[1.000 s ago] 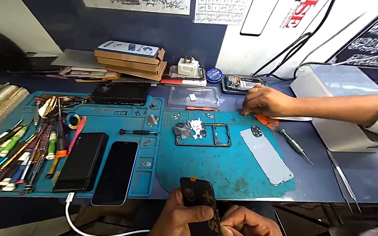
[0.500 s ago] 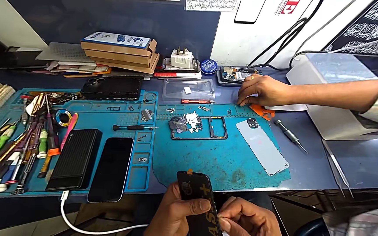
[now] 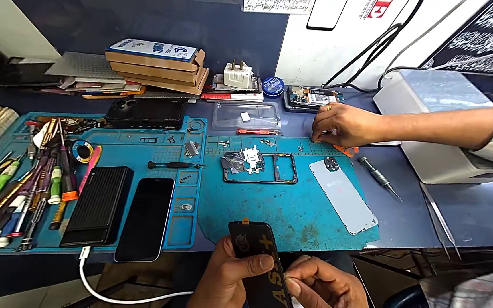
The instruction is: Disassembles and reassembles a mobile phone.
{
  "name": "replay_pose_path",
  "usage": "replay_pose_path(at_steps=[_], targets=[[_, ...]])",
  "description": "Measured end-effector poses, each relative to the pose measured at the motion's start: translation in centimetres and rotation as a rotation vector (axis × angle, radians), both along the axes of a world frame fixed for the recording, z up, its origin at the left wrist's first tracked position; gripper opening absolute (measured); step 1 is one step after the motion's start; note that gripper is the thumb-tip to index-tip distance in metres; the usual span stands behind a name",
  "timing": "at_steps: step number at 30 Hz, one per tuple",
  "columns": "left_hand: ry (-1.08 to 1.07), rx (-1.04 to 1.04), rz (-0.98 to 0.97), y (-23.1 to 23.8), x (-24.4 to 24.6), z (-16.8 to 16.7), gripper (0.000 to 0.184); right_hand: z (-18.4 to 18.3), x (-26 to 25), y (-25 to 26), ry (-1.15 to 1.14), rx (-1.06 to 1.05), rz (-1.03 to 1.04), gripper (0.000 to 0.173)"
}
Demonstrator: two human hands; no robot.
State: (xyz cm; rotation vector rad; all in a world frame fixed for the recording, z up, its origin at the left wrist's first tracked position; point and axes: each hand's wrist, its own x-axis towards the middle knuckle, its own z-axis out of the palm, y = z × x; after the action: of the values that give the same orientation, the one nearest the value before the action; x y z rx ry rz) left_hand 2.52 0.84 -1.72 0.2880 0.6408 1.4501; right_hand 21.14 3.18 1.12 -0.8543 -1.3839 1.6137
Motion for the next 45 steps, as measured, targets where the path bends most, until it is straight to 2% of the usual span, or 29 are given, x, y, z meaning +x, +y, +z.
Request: replay_pose_path(at_steps=[9,21,28,33,38,41,45], targets=[[0.037,-0.163,0.276,1.3,0.6,1.9,0.03,-0.8,-0.9,-1.4,-0.142,0.086,-0.058,0.027],[0.062,-0.207,0.352,2.0,1.2,2.3,0.03,-1.1,-1.6,-0.9,-0.214,0.122,-0.129,0.021],[0.099,-0.162,0.364,2.1,1.2,2.1,0.03,-1.2,-1.7,-0.5,-0.226,0.146,-0.148,0.019],[0.072,-0.04,0.393,1.9,1.2,1.6,0.03,-0.9,-1.5,-0.1,-0.252,0.189,-0.121,0.019],[0.113,0.086,0.349,1.9,0.4,0.7,0.038,-0.3,-1.1,0.8,-0.323,0.355,-0.121,0.019],[0.254,0.107,0.316,1.8,-0.9,0.4,0.052,-0.1,0.1,2.0,-0.433,0.585,-0.212,0.019],[0.431,0.039,0.432,0.9,-2.8,0.7,0.049,-1.1,2.5,4.8,-0.557,0.89,-0.257,0.02]])
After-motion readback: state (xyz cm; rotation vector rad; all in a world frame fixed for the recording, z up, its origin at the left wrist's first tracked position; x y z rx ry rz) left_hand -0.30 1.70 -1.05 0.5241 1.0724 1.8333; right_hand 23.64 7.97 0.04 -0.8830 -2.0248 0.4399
